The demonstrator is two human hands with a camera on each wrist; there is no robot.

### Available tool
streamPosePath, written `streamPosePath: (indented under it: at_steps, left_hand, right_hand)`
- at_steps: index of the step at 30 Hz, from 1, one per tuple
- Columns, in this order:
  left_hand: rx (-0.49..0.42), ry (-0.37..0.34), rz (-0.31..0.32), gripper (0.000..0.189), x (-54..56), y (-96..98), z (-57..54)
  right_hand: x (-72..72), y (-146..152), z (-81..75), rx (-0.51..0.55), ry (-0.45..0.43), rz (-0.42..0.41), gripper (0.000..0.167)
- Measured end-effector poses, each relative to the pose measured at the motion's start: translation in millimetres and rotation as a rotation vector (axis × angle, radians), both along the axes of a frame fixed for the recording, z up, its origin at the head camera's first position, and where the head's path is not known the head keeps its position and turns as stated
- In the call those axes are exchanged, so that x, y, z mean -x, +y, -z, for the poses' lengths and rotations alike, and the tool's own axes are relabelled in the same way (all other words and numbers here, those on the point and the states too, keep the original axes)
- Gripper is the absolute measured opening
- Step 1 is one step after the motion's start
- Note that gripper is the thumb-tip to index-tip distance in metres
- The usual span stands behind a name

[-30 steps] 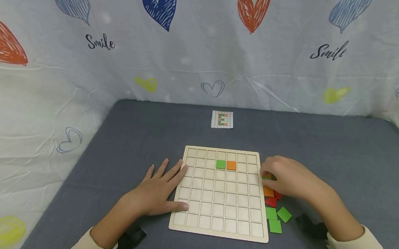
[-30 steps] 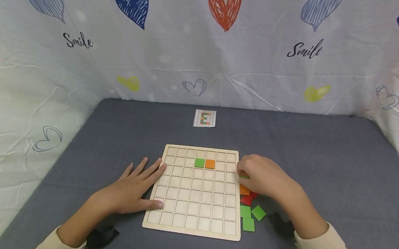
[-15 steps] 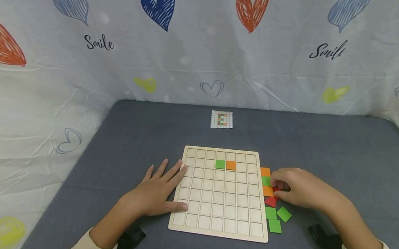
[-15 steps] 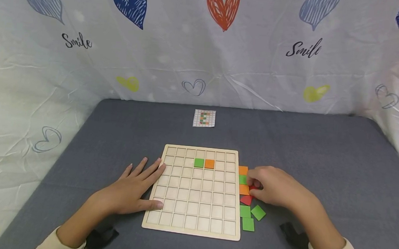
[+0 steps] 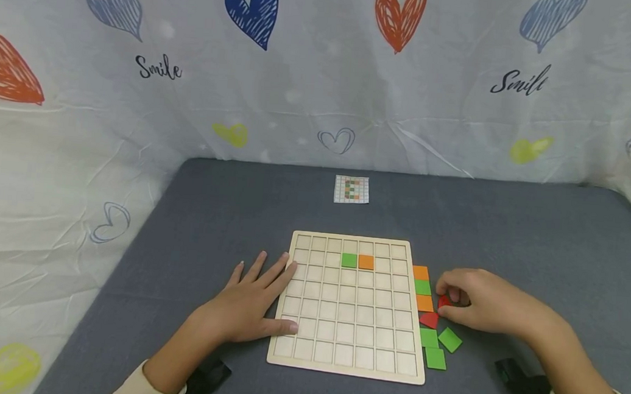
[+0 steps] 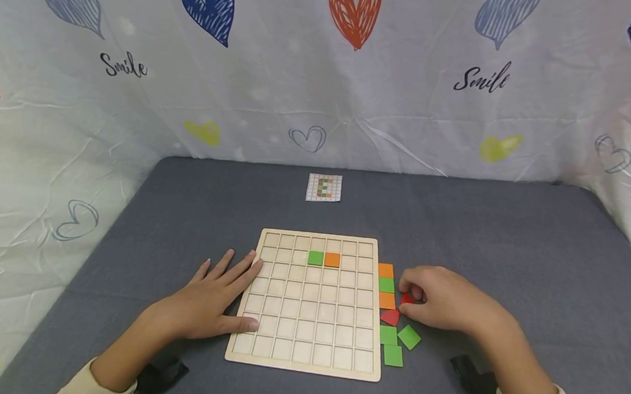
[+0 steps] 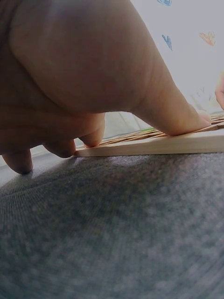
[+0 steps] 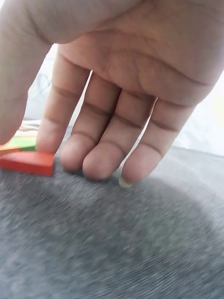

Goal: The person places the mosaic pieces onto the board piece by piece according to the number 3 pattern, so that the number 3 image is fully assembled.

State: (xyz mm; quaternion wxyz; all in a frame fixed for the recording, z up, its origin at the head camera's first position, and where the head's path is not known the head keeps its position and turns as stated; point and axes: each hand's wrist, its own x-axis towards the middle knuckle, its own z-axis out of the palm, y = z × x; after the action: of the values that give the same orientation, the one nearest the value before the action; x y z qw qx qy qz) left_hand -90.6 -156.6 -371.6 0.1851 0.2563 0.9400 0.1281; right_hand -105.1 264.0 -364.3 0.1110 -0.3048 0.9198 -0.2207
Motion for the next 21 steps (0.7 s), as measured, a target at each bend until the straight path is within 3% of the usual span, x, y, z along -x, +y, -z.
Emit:
streamPosePath:
  at_steps: [4,9,21]
  left_hand:
    - [0.015,0.006,-0.006,0.101,-0.4,0.7,0.7]
    - [0.017,0.004,-0.011,0.101,-0.9,1.7,-0.7]
    - [0.015,0.004,-0.008,0.100,-0.8,2.0,-1.4]
  right_hand:
    - [-0.6,4.8,-0.8,-0.022,-0.042,0.005,0.025]
    - [-1.4,8.2,0.6,-0.047,-0.034,0.023,0.031]
    - [-4.6,9.6,5.2,-0.024,0.046,0.038,0.022]
